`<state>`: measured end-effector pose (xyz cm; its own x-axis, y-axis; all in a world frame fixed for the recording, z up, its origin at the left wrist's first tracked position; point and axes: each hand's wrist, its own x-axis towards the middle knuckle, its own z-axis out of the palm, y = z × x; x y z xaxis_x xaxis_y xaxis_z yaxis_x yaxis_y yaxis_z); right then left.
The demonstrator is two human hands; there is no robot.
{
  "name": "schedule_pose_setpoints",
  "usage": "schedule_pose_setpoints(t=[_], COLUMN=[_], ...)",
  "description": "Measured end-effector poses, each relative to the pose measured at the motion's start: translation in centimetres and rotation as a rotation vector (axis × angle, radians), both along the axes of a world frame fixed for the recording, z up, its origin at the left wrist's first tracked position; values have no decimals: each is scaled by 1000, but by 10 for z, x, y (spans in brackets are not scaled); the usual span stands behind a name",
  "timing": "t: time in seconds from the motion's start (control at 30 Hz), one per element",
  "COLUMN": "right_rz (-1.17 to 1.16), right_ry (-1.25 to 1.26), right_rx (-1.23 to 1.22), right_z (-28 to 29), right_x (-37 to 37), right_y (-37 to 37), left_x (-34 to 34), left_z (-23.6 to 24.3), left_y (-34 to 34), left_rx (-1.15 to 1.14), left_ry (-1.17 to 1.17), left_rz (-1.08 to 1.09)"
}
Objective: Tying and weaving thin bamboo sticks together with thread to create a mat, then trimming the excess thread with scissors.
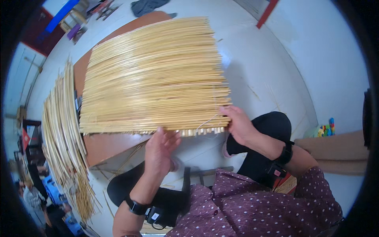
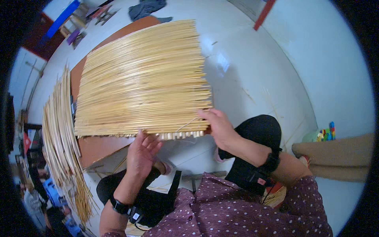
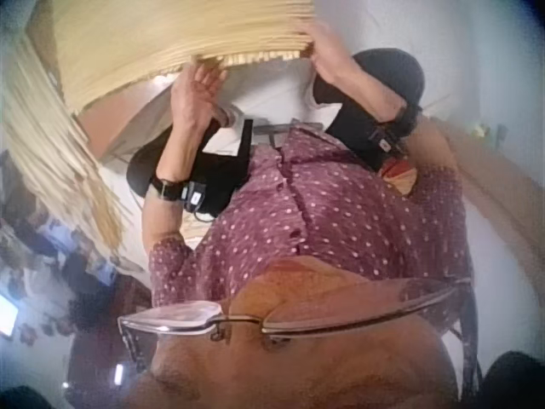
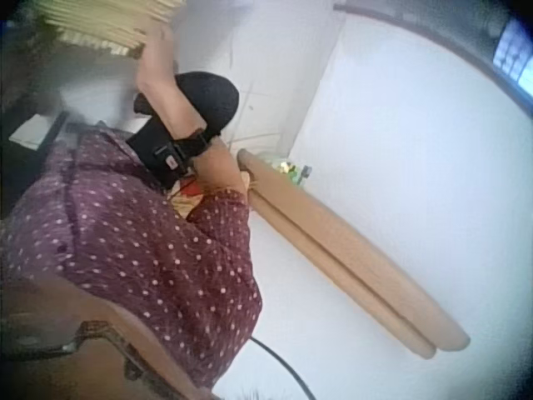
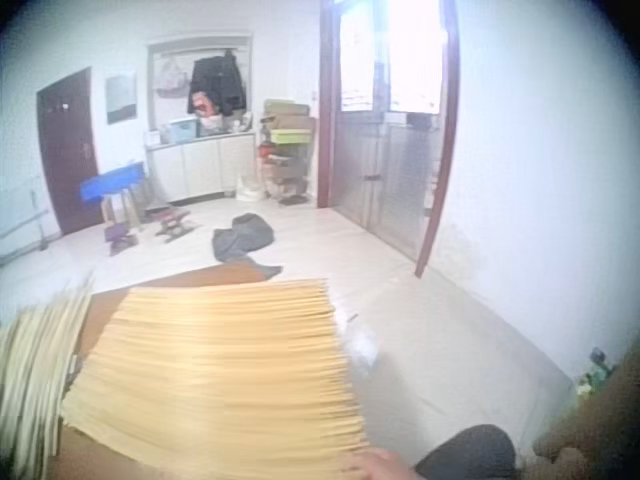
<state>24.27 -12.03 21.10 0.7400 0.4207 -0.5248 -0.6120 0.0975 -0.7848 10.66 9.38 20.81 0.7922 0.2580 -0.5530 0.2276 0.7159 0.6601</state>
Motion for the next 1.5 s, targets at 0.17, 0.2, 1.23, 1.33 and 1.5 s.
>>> schedule_pose_setpoints(t=[0.17,0.2,1.23,1.33,1.5], right_rz=[-95,-124,-281,-282,-284], right_ry=[-44,-62,-74,-71,-64], right_rx=[49,51,4,8,9], right_z=[6,8,4,1,-4], right_x=[8,10,23,25,29], right_y=[-2,-4,-24,-26,-32], left_x=[-4,-5,1,2,2], left_z=[3,4,9,7,5], left_y=[-3,-2,24,25,29], left_rx=[-7,2,-29,-25,-15], left_ry=[45,60,59,59,78], left_rz=[-32,-25,156,162,102])
